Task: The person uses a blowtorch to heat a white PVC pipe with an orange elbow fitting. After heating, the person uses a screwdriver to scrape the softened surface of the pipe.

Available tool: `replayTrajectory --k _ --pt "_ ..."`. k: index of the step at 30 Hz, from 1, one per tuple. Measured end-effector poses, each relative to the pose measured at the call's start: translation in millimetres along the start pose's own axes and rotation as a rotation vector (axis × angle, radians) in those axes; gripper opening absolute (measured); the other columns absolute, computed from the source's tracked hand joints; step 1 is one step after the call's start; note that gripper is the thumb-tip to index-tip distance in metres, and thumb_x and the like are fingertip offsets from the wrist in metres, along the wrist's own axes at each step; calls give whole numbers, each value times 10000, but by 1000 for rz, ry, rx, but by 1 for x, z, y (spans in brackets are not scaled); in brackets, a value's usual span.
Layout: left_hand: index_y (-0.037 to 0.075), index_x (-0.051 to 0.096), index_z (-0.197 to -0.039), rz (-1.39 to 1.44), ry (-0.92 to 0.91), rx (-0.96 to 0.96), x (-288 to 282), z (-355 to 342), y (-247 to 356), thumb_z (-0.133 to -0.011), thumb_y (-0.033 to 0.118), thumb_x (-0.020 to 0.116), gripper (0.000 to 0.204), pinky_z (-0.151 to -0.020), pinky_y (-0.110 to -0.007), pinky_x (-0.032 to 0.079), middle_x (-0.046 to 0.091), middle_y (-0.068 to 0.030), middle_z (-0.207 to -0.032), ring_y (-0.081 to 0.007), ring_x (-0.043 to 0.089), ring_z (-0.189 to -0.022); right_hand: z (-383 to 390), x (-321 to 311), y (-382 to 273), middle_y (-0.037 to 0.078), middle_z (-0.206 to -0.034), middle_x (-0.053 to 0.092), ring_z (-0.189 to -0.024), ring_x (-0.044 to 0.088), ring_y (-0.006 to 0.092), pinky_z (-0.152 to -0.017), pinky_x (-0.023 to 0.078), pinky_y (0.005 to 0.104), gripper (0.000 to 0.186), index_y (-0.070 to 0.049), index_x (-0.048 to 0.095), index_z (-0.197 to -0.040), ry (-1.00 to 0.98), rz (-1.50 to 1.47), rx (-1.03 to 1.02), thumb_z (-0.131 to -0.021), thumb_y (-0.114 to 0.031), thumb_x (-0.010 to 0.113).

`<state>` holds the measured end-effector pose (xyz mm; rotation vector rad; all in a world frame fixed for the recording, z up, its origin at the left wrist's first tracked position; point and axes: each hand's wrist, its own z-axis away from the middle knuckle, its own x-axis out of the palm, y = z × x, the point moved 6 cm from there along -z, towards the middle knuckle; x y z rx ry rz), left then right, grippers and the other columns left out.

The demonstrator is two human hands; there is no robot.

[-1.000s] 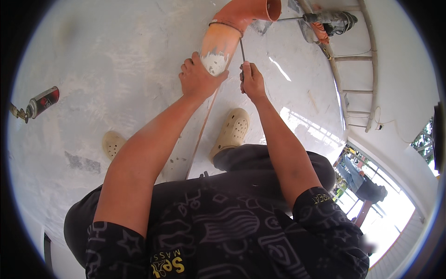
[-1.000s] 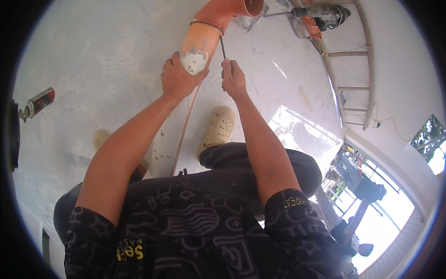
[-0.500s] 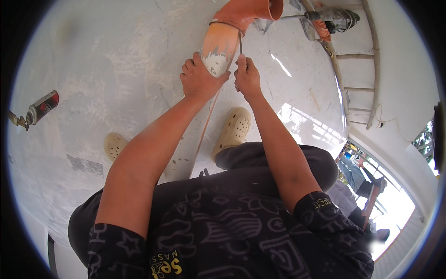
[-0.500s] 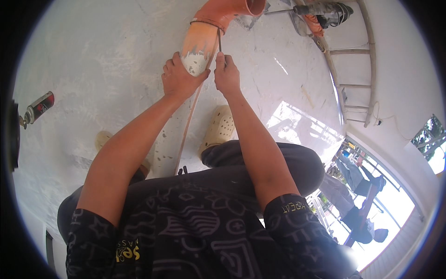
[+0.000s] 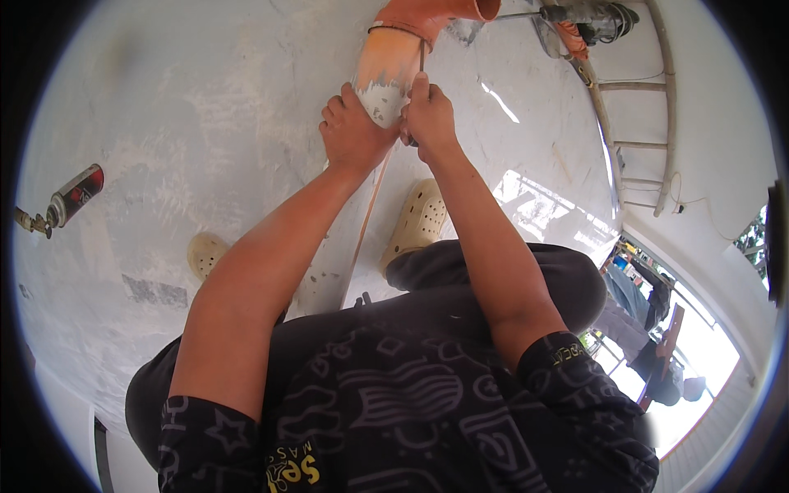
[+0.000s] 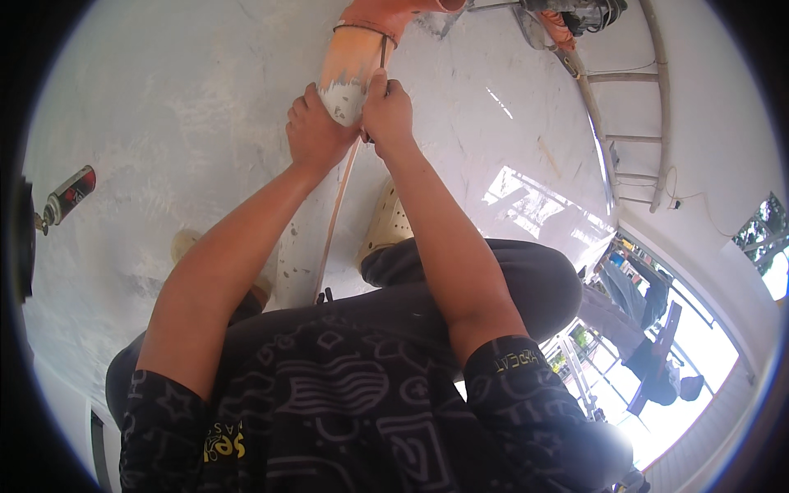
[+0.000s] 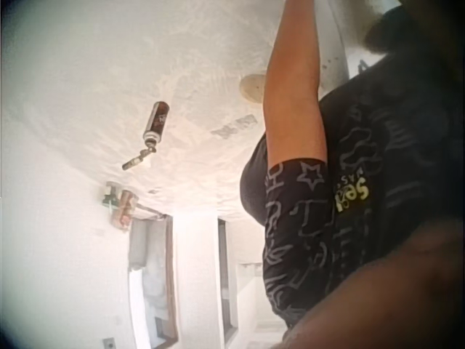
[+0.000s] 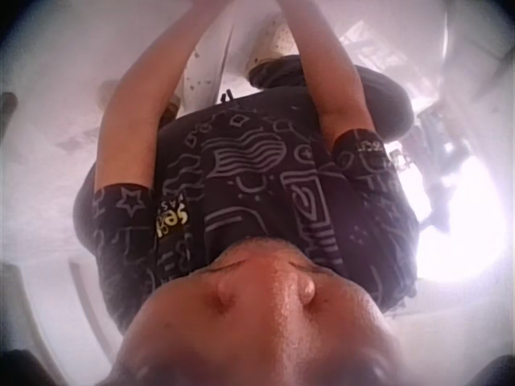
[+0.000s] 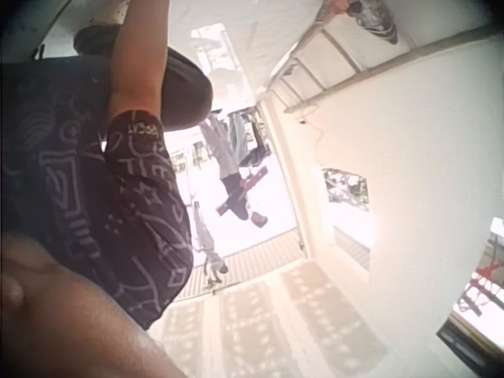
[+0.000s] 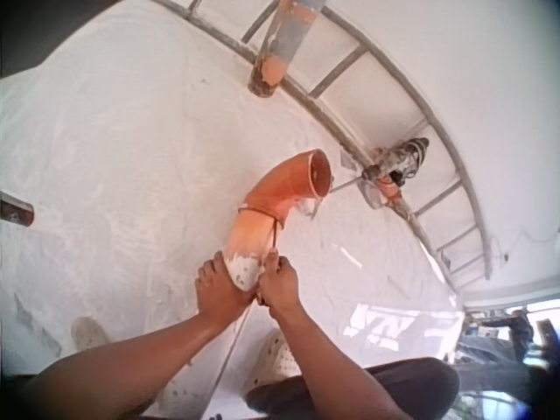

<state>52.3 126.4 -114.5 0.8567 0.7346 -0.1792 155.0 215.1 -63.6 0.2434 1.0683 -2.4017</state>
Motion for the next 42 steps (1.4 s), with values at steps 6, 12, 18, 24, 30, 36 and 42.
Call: replayTrajectory --k 6,12,18,24,30,36,42 --pt "-51 361 -1532 9 29 19 1 0 -1 -779 462 901 1059 -1061 -537 478 532 -269 -1348 -446 545 -1279 0 22 -3 58 -748 510 -493 438 162 -439 396 364 486 -25 543 -1129 -3 -341 143 -1149 -503 460" --pt "-48 350 -1554 30 13 24 -1 2 1 -797 479 902 1075 -1065 -534 477 526 -274 -1372 -451 536 -1289 -10 7 -7 135 -812 637 -622 646 242 -540 532 441 553 16 602 -1142 93 139 -31 -1143 -516 453" --pt "-41 339 -1575 27 -28 -15 -2 -3 1 -779 596 897 1162 -1115 -532 440 500 -274 -1412 -429 495 -1334 -26 -48 -20 285 -968 772 -964 751 498 -863 584 554 588 19 661 -1164 220 860 -386 -1132 -543 491" --pt "-40 337 -1582 39 -57 -35 -6 -2 4 -772 602 898 1176 -1128 -527 436 498 -265 -1425 -421 491 -1352 -34 -36 11 63 -695 590 -504 576 166 -484 487 375 598 -9 613 -1115 -228 -140 102 -1134 -596 496" --pt "-41 340 -1579 19 -52 -47 -6 -3 5 -772 604 893 1172 -1126 -531 442 497 -272 -1432 -421 493 -1360 -63 -82 -15 118 -753 686 -660 685 277 -665 549 423 523 -52 650 -1198 30 879 -519 -1140 -556 521" --pt "-42 340 -1577 10 -45 -43 -3 -2 4 -762 593 902 1176 -1109 -541 453 498 -285 -1425 -426 513 -1332 -86 -87 -18 35 -680 586 -563 585 172 -553 482 360 527 -43 618 -1110 -140 794 -440 -1151 -557 510" --pt "-39 342 -1571 -14 2 -26 -1 -3 3 -761 590 905 1170 -1102 -535 458 507 -287 -1397 -431 525 -1305 -63 -37 36 17 -658 516 -470 483 145 -446 440 354 513 -58 578 -1084 -276 54 -121 -1155 -559 489"
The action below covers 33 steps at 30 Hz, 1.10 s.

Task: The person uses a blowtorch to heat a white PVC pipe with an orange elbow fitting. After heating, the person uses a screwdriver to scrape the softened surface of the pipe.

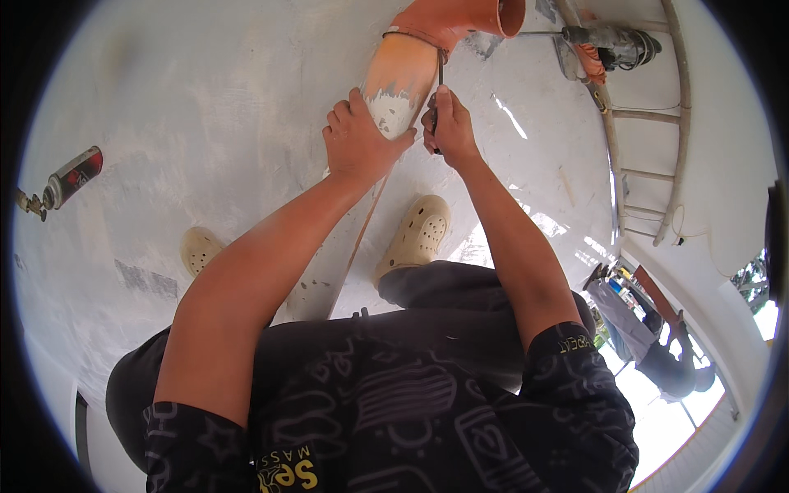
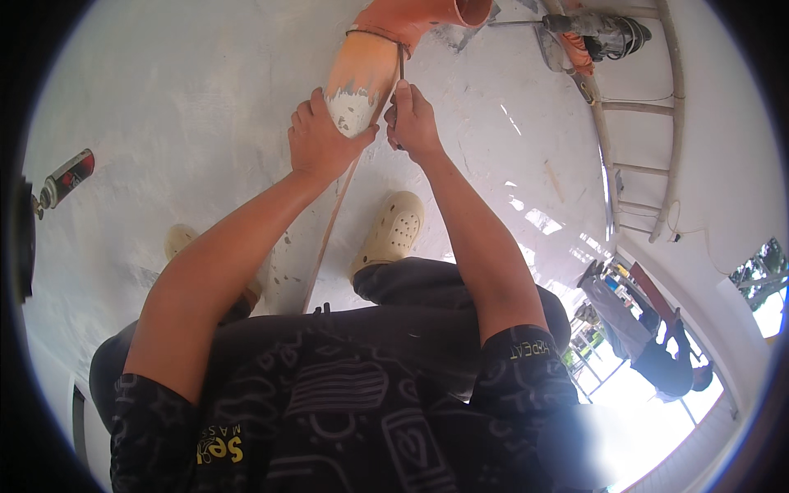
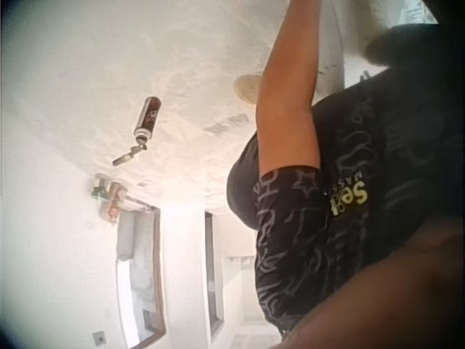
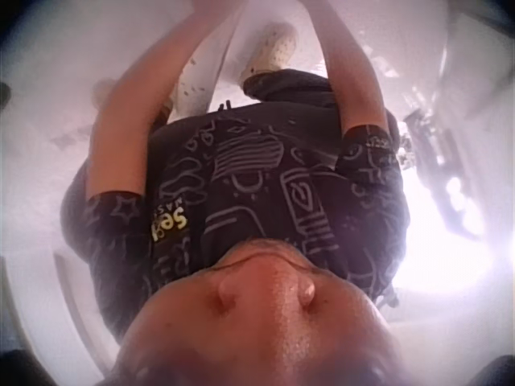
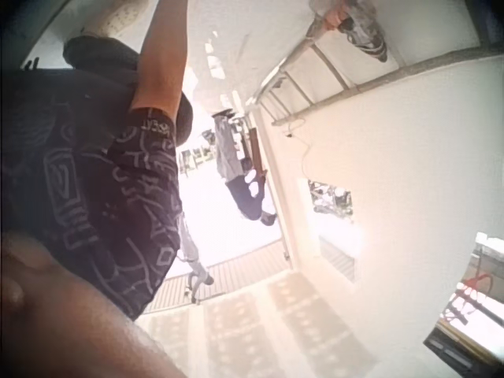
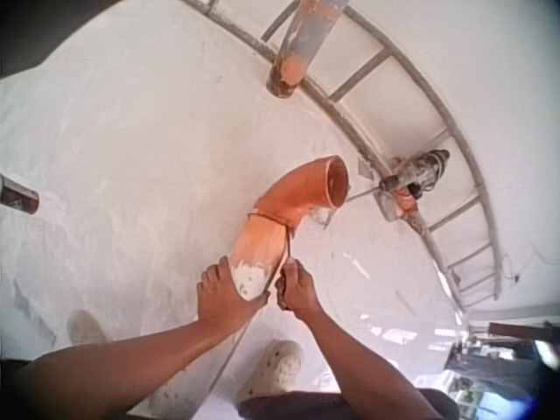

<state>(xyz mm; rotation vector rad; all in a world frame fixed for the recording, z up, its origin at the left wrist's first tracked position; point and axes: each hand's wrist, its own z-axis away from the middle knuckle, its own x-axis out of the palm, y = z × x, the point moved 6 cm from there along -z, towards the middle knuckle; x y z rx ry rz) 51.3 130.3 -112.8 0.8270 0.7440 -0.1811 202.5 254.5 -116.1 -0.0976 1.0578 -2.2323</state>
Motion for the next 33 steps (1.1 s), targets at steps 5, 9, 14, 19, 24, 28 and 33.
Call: replayTrajectory --k 5,9,14,19,24,28,33 --pt "-39 333 -1579 -23 -13 2 1 1 1 -764 599 900 1180 -1109 -531 456 497 -286 -1404 -431 523 -1307 -29 -72 -40 185 -811 752 -775 752 393 -757 578 479 476 -57 677 -1180 134 913 -337 -1110 -518 581" --pt "-35 329 -1585 -19 -14 -11 -3 -1 4 -762 597 898 1183 -1113 -533 454 493 -283 -1412 -435 523 -1311 -42 -83 -63 180 -799 750 -786 744 415 -754 575 485 449 -83 680 -1163 146 1124 -518 -1110 -516 574" --pt "-26 336 -1582 1 -31 -27 -3 0 4 -760 593 899 1173 -1117 -537 454 493 -280 -1418 -438 523 -1319 -28 -49 -32 22 -642 518 -438 438 128 -430 431 348 433 -80 566 -996 -112 393 -34 -1170 -467 479" --pt "-19 351 -1570 3 6 -16 -1 0 2 -757 590 903 1156 -1107 -533 464 511 -277 -1402 -437 531 -1316 3 7 -16 -1 -609 422 -381 349 116 -383 365 309 474 -136 522 -993 -331 -475 278 -1162 -557 383" --pt "-25 350 -1574 12 -1 -18 0 0 2 -756 596 903 1166 -1107 -534 461 528 -274 -1402 -437 530 -1325 3 6 -20 14 -641 471 -395 364 138 -379 354 331 492 -91 553 -1014 -206 -294 250 -1140 -553 438" --pt "-40 335 -1590 -8 -10 -22 -2 1 4 -765 559 910 1171 -1102 -517 410 509 -248 -1403 -387 505 -1309 -3 -42 -52 149 -806 748 -679 744 385 -671 607 510 516 -33 614 -1144 249 984 -308 -1133 -539 518" --pt "-35 320 -1608 1 -50 -41 -2 3 5 -778 566 895 1175 -1108 -522 400 501 -251 -1413 -395 490 -1325 11 -37 -28 188 -861 774 -813 754 468 -714 598 534 481 -47 638 -1169 425 1069 -434 -1141 -515 531"
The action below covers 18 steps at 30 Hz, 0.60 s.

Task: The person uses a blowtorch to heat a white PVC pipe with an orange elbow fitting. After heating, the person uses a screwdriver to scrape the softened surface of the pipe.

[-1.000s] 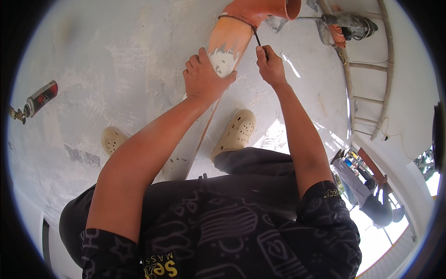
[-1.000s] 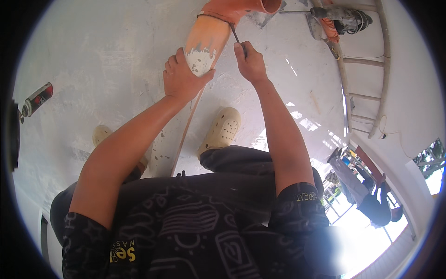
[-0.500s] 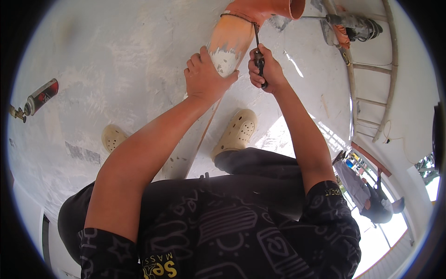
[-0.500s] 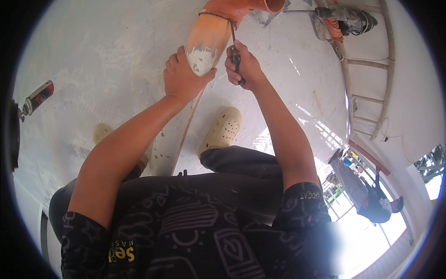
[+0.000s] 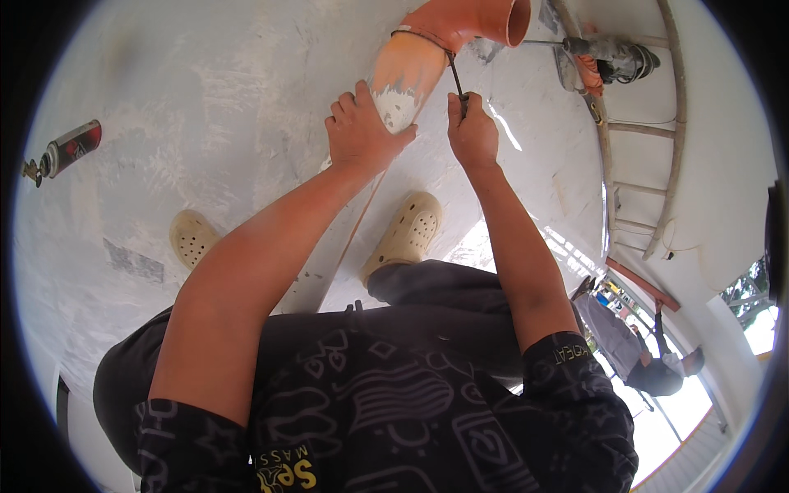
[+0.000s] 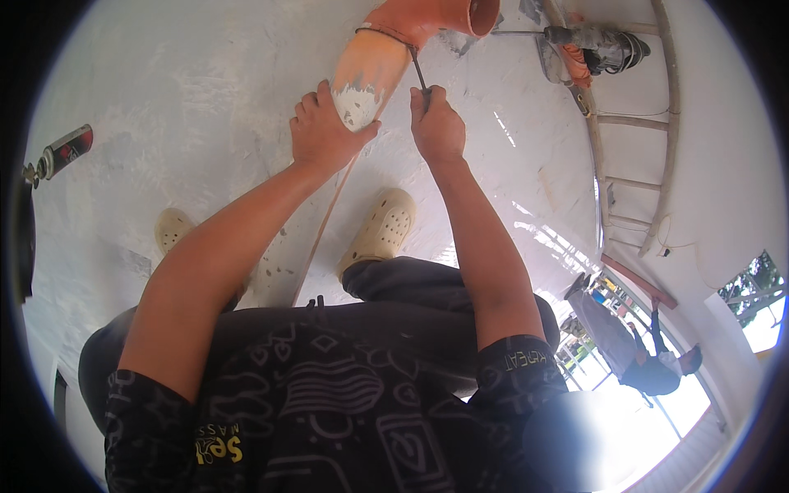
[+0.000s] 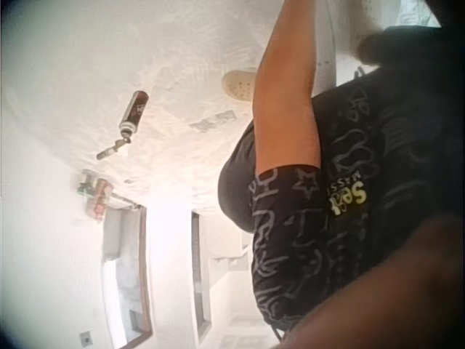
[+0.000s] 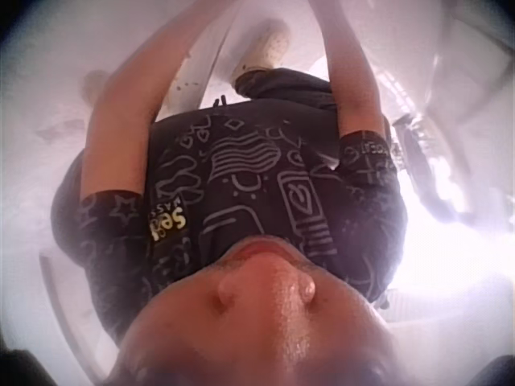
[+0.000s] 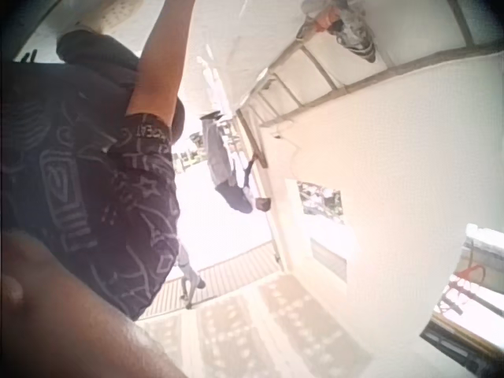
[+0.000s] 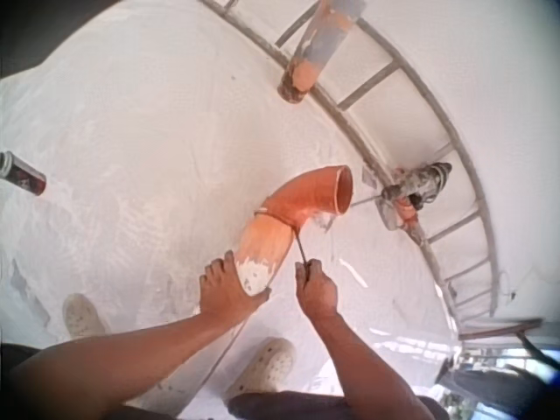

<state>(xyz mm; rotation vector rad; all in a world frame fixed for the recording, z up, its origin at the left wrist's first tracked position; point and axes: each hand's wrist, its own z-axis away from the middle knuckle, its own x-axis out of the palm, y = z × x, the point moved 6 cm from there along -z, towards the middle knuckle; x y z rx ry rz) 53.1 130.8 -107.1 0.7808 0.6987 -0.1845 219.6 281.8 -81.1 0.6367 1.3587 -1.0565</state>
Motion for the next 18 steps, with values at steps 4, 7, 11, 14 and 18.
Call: replayTrajectory --k 4,7,11,14,18 --pt "-31 305 -1621 -9 21 16 -1 1 -1 -782 576 886 1187 -1107 -520 400 500 -253 -1417 -400 484 -1336 23 2 8 189 -944 788 -846 770 437 -750 601 510 448 -59 622 -1239 -181 -110 9 -1129 -489 561" --pt "-22 349 -1591 5 39 21 -2 0 -2 -768 598 896 1167 -1082 -551 448 521 -269 -1422 -414 534 -1318 32 -2 22 159 -942 777 -845 771 330 -775 582 434 418 -46 612 -1297 -313 -327 143 -1130 -427 577" --pt "-24 320 -1610 6 6 4 0 -1 -2 -771 590 892 1187 -1094 -540 430 502 -266 -1436 -409 513 -1331 29 -9 15 26 -886 649 -663 588 78 -633 504 264 358 -73 613 -1396 -213 -586 91 -1160 -334 548" --pt "-27 293 -1625 20 -14 7 0 -2 -1 -775 576 891 1202 -1113 -526 413 494 -259 -1437 -407 495 -1344 30 -11 1 23 -897 657 -699 585 93 -694 526 270 463 -123 567 -1567 -181 -509 69 -1160 -344 570" --pt "-27 317 -1606 56 1 0 -2 -2 -2 -768 575 908 1189 -1107 -538 452 513 -273 -1434 -423 531 -1341 27 -17 -17 47 -923 688 -798 620 122 -811 538 296 489 -144 568 -1604 -163 -459 49 -1164 -358 558"
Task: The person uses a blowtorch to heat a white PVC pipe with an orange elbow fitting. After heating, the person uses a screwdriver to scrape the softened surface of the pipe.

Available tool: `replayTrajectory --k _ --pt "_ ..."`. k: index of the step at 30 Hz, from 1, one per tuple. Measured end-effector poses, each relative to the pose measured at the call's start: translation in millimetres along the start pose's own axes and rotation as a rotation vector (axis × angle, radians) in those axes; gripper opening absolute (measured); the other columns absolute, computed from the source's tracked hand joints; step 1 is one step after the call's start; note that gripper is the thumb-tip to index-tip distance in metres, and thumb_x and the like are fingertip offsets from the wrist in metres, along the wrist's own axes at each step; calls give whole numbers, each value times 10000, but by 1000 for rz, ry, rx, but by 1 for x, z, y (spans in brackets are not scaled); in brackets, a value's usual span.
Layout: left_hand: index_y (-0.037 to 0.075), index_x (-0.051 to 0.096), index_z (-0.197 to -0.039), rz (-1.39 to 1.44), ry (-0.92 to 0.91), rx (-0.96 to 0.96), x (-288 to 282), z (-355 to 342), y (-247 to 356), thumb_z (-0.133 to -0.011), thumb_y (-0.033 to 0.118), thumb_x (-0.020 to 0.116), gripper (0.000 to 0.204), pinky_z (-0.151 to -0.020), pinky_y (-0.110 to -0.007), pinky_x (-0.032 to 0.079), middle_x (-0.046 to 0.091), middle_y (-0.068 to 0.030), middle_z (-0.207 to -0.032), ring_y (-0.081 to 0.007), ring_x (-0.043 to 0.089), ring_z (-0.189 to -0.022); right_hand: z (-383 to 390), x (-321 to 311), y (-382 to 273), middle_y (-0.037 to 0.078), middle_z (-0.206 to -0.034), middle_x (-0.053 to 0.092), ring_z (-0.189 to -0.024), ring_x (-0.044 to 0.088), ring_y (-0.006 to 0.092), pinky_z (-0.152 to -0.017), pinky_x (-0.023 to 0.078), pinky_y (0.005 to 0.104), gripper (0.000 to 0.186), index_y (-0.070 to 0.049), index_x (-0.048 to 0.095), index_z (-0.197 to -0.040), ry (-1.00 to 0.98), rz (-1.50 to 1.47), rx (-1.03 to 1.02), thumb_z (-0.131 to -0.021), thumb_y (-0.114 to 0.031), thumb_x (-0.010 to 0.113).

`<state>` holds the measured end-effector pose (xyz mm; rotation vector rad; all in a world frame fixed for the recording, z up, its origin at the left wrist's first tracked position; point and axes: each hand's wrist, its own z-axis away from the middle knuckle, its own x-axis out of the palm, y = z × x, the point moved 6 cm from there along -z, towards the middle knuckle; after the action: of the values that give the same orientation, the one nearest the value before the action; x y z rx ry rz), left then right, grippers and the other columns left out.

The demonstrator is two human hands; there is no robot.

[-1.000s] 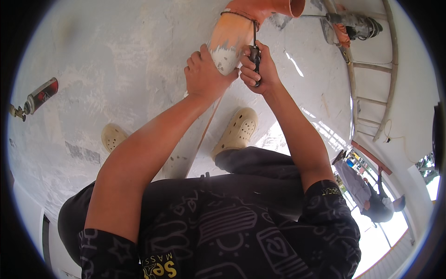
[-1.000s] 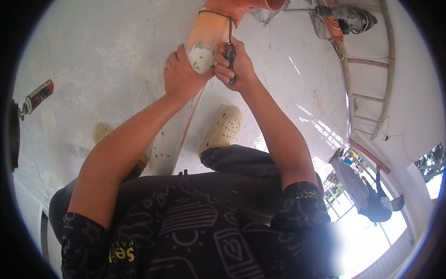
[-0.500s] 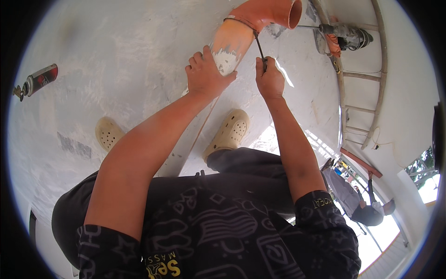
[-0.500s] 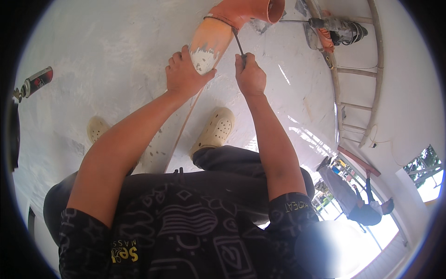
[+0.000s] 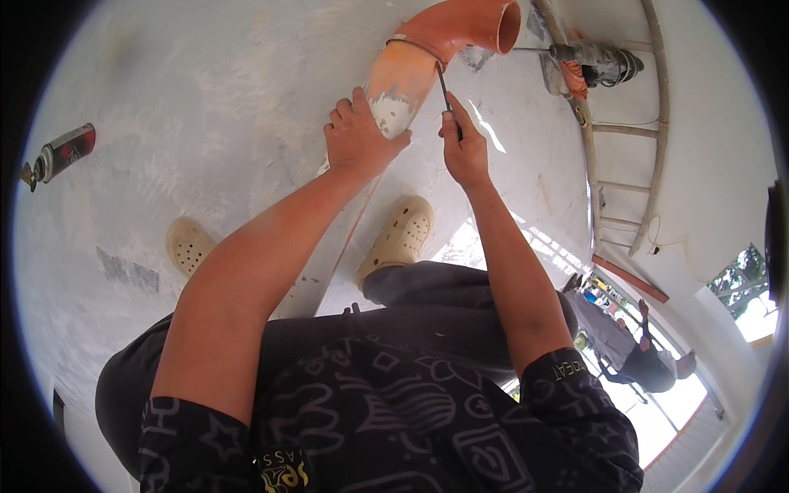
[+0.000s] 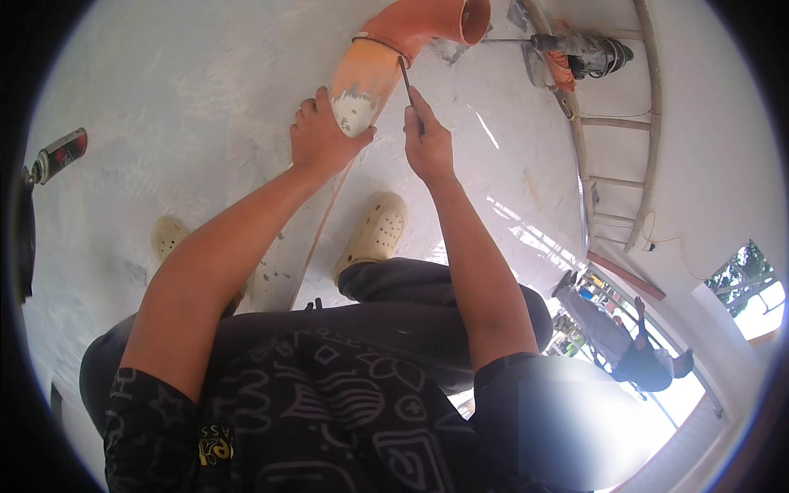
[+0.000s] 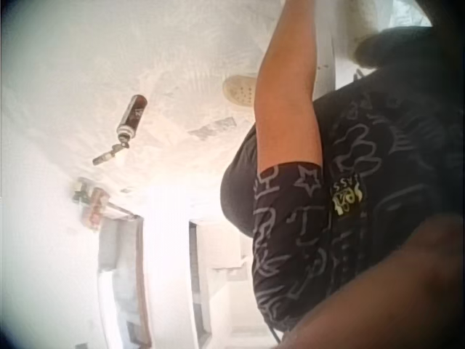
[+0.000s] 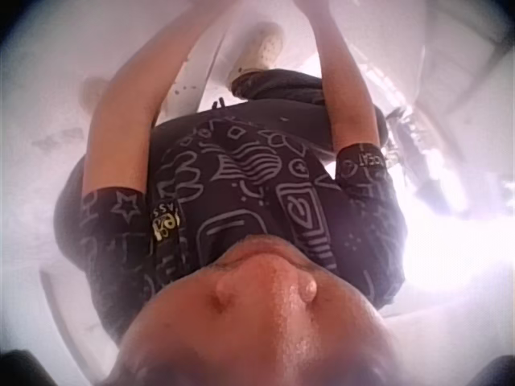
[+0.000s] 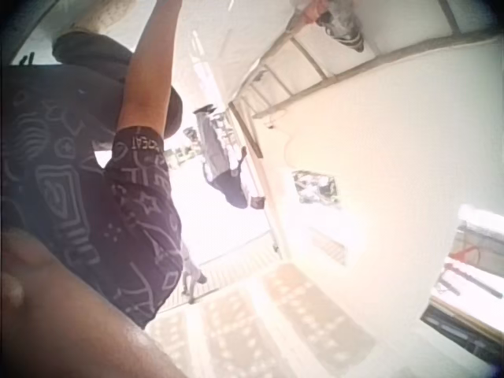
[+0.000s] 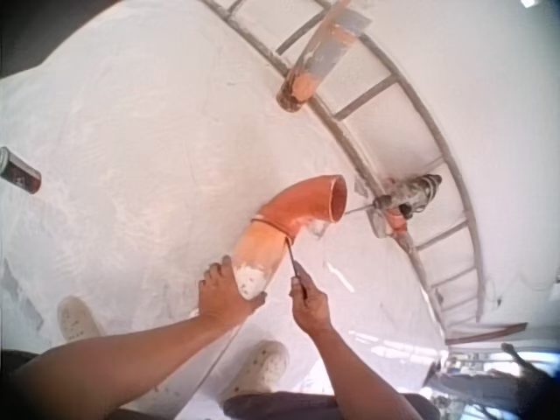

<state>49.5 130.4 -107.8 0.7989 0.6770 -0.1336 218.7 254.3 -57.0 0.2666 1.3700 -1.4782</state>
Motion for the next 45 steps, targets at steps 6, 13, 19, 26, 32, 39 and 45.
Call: replayTrajectory --k 6,13,19,26,32,39,45 --pt "-37 320 -1601 4 26 27 1 0 0 -755 562 923 1198 -1095 -526 474 518 -280 -1415 -435 561 -1300 -7 7 -10 66 -941 716 -842 637 127 -859 541 313 486 -143 596 -1588 16 -28 104 -1165 -377 547" --pt "-41 329 -1588 23 20 36 0 -2 0 -749 532 938 1185 -1086 -524 481 522 -287 -1389 -450 562 -1288 -12 23 -27 4 -796 628 -711 558 85 -702 510 283 474 -106 625 -1558 142 -42 62 -1166 -365 557" --pt "-58 309 -1611 23 1 27 3 -1 -1 -748 518 931 1210 -1108 -513 430 499 -256 -1405 -418 506 -1329 -16 22 -27 -5 -771 619 -671 537 68 -652 502 272 487 -85 626 -1550 143 -69 117 -1151 -361 587" --pt "-53 300 -1610 13 30 38 3 -2 0 -755 523 925 1206 -1106 -501 431 498 -247 -1392 -410 507 -1309 -17 24 -50 13 -777 588 -556 522 87 -488 453 301 518 -90 578 -1584 77 -251 247 -1144 -364 593" --pt "-63 306 -1599 26 2 49 3 -2 1 -763 529 923 1195 -1099 -504 438 504 -256 -1379 -405 525 -1288 -14 36 -49 36 -798 616 -525 546 121 -459 470 333 511 -104 587 -1574 81 -625 452 -1136 -365 610" --pt "-49 328 -1578 0 19 49 4 -2 0 -763 538 914 1163 -1094 -506 454 515 -259 -1369 -406 536 -1285 -40 -14 -34 126 -922 785 -729 730 197 -744 608 401 416 -177 711 -1473 124 629 -203 -1123 -388 635" --pt "-48 334 -1571 7 14 45 3 -3 1 -769 543 906 1149 -1092 -511 467 519 -268 -1370 -416 542 -1289 -46 -19 -29 48 -826 668 -630 662 169 -562 551 344 478 -175 625 -1541 -127 -30 192 -1126 -412 612"
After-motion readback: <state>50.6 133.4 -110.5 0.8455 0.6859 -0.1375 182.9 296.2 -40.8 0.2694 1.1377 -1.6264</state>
